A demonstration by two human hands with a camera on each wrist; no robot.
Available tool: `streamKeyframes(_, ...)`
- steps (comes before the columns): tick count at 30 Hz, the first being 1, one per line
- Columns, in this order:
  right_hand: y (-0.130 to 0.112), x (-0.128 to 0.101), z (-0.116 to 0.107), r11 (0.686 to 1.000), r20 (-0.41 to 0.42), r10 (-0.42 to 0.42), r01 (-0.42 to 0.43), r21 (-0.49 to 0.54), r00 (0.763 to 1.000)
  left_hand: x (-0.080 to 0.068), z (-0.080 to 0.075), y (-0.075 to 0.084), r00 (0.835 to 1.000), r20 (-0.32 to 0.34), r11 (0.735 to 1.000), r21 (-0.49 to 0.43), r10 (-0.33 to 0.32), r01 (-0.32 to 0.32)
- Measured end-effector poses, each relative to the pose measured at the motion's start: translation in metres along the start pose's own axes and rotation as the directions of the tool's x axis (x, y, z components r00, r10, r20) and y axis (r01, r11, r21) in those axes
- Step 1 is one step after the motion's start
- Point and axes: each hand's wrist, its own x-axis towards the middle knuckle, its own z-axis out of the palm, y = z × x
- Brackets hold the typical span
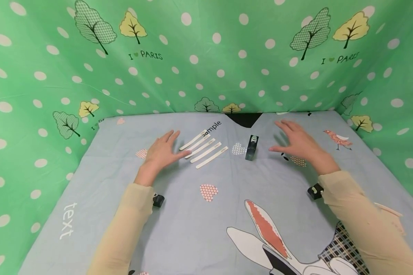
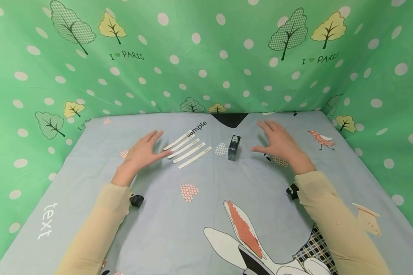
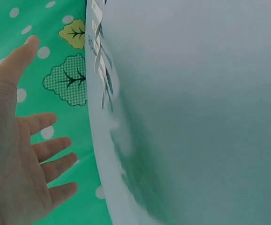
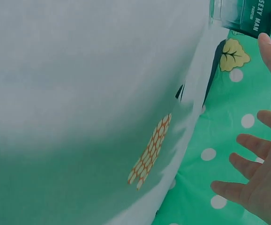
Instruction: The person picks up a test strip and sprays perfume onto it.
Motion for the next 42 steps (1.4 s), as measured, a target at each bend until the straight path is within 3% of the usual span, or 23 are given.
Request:
streamKeyframes(10,-0.011,0.000,0.009,0.999,0.011,-0.003,0.002,0.035,1.000,-0.005,0.004,0.003,1.000,0.010,1.000,0.000,0.007,-0.007)
streamKeyframes(30,-0.020,0.002,0.027,0.995,0.017,-0.049,0.047,0.088,0.999,-0.016,0.004,0.023,1.000,0.020,0.997,-0.068,0.023,-0.021)
streamKeyframes(42,-0.029,0.001,0.028,0.993,0.036,-0.047,0.043,0.108,0.998,-0.019,0.008,0.031,0.999,0.015,0.985,-0.168,0.030,-0.028)
